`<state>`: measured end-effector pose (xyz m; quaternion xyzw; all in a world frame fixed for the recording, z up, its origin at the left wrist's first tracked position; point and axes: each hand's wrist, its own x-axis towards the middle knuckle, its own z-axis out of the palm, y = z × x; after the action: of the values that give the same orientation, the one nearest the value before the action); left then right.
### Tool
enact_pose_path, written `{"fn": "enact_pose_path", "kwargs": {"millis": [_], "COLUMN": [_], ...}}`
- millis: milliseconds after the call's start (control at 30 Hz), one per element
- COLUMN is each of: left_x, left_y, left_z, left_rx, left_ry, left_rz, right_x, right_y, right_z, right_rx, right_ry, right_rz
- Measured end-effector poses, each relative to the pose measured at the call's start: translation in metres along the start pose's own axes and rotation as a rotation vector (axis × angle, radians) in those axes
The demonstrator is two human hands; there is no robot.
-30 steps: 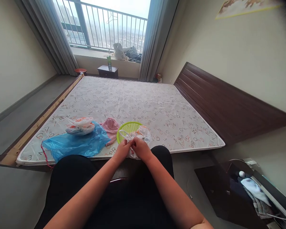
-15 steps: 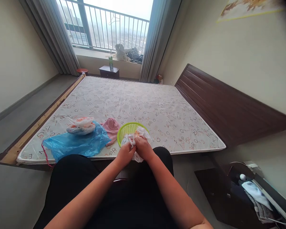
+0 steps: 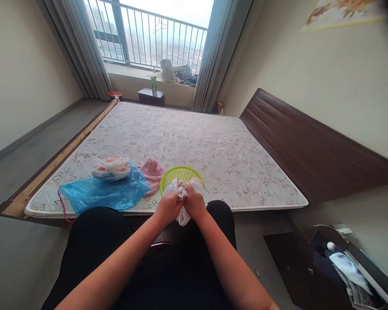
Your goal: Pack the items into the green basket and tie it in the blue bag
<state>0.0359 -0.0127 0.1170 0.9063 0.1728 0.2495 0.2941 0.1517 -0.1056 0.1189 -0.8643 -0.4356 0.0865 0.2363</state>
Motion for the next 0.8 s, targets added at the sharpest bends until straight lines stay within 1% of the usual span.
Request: {"fn": "enact_pose_path", "kwargs": {"millis": [100, 200, 267, 333, 433, 500, 600, 667, 733, 800], "left_x": [0.002, 0.003, 0.003, 0.002, -0.002, -0.004, -0.006, -0.007, -0.007, -0.007], "left_y": [-0.004, -0.004, -0.002, 0.001, 0.005, 0.006, 0.004, 0.003, 0.003, 0.002], "left_z": [-0.004, -0.010, -0.013, -0.012, -0.009, -0.007, -0.005, -0.005, -0.004, -0.004], "left_rx": [0.039, 0.072, 0.054, 0.004, -0.051, -0.056, -0.072, -0.086, -0.089, -0.085], "left_ry": [0.009, 0.032, 0.049, 0.055, 0.049, 0.059, 0.064, 0.048, 0.041, 0.037], "left_rz": [-0.004, 0.022, 0.044, 0.081, 0.139, 0.164, 0.175, 0.170, 0.164, 0.171], "right_x": [-0.001, -0.002, -0.001, 0.000, 0.001, 0.001, 0.000, 0.000, 0.000, 0.001], "right_y": [0.001, 0.004, 0.006, 0.006, 0.004, 0.003, 0.004, 0.006, 0.009, 0.013], "right_z": [-0.002, -0.011, -0.018, -0.023, -0.024, -0.020, -0.014, -0.011, -0.007, -0.002], "right_rx": [0.294, 0.658, 0.801, 0.801, 0.668, 0.627, 0.672, 0.717, 0.772, 0.849], "right_ry": [-0.028, -0.099, -0.129, -0.120, -0.086, -0.067, -0.074, -0.100, -0.135, -0.165], "right_rz": [0.009, -0.037, -0.070, -0.056, -0.002, -0.004, -0.069, -0.088, -0.048, 0.030]}}
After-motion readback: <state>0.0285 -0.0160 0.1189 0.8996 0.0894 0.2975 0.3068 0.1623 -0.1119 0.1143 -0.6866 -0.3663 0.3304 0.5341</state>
